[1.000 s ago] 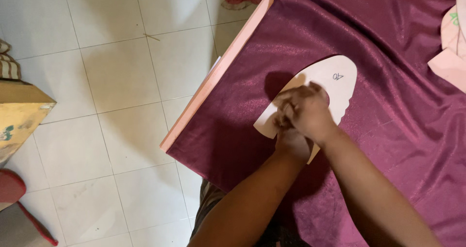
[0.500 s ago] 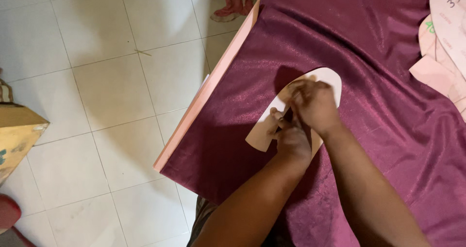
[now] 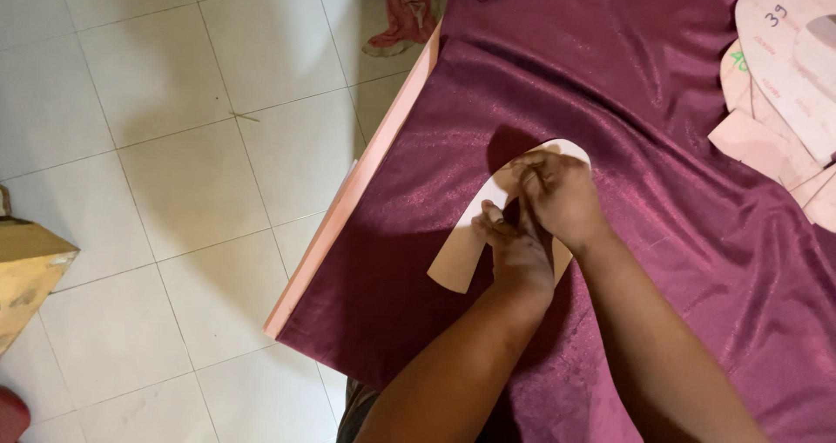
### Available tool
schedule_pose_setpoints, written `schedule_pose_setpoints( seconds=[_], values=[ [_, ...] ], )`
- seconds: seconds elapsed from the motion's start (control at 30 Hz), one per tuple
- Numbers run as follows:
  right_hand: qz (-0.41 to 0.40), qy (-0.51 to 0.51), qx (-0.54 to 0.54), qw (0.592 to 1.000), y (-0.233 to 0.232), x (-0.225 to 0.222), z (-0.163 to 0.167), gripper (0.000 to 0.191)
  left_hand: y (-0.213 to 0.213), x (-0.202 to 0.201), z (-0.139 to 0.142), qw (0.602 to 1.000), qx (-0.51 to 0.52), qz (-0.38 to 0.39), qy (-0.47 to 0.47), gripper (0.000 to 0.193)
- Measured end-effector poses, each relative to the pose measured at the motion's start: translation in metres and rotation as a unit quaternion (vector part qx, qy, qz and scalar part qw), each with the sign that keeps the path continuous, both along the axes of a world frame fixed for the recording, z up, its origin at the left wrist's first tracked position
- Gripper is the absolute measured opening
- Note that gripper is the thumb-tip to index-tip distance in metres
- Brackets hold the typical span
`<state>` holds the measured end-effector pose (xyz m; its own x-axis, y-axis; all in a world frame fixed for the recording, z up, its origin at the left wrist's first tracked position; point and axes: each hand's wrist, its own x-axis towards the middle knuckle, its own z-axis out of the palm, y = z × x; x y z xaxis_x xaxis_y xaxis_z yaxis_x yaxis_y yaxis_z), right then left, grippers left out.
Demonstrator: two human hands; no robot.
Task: The person places a U-shaped paper pattern on a maroon fabric and traces its outline with a pencil. They then reposition the pattern and trace a second outline on the fabric.
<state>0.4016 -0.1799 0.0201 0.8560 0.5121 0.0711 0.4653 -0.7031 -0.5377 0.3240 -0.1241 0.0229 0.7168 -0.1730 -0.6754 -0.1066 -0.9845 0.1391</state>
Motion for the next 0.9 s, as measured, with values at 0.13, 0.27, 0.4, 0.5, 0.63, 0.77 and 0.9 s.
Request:
schedule_pose_setpoints(
  seconds=[0.13,0.27,0.4,0.5,0.63,0.77,0.9],
  values=[
    [-0.074,-0.033,0.101,0.992,-0.014,0.007,-0.004,0.015,-0.005,0.000,-0.010,0.999,-0.008,0.030,-0.021,0.112],
    [-0.204,0.198,0.241,0.928,-0.032,0.037,0.001,0.024,0.000,0.001,-0.006,0.990,-0.097,0.096,0.030,0.114],
    [-0.190,0.180,0.077,0.962,-0.044,0.061,0.000,0.033,0.004,0.007,0.001,0.993,-0.079,0.074,0.050,0.127],
    [-0.137,0.110,0.040,0.984,-0.049,0.074,-0.004,0.035,0.004,0.009,0.000,0.990,-0.094,0.087,0.062,0.122],
    [-0.119,0.086,0.003,0.989,-0.057,0.080,-0.012,0.035,-0.003,0.011,-0.005,0.991,-0.094,0.086,0.032,0.123],
    [-0.201,0.169,0.125,0.957,-0.055,0.071,-0.018,0.026,-0.008,0.015,-0.011,0.992,-0.095,0.088,0.013,0.111],
    [-0.138,0.209,0.104,0.963,-0.044,0.050,-0.019,0.028,-0.010,0.022,-0.014,0.995,-0.076,0.046,0.050,0.116]
  ],
)
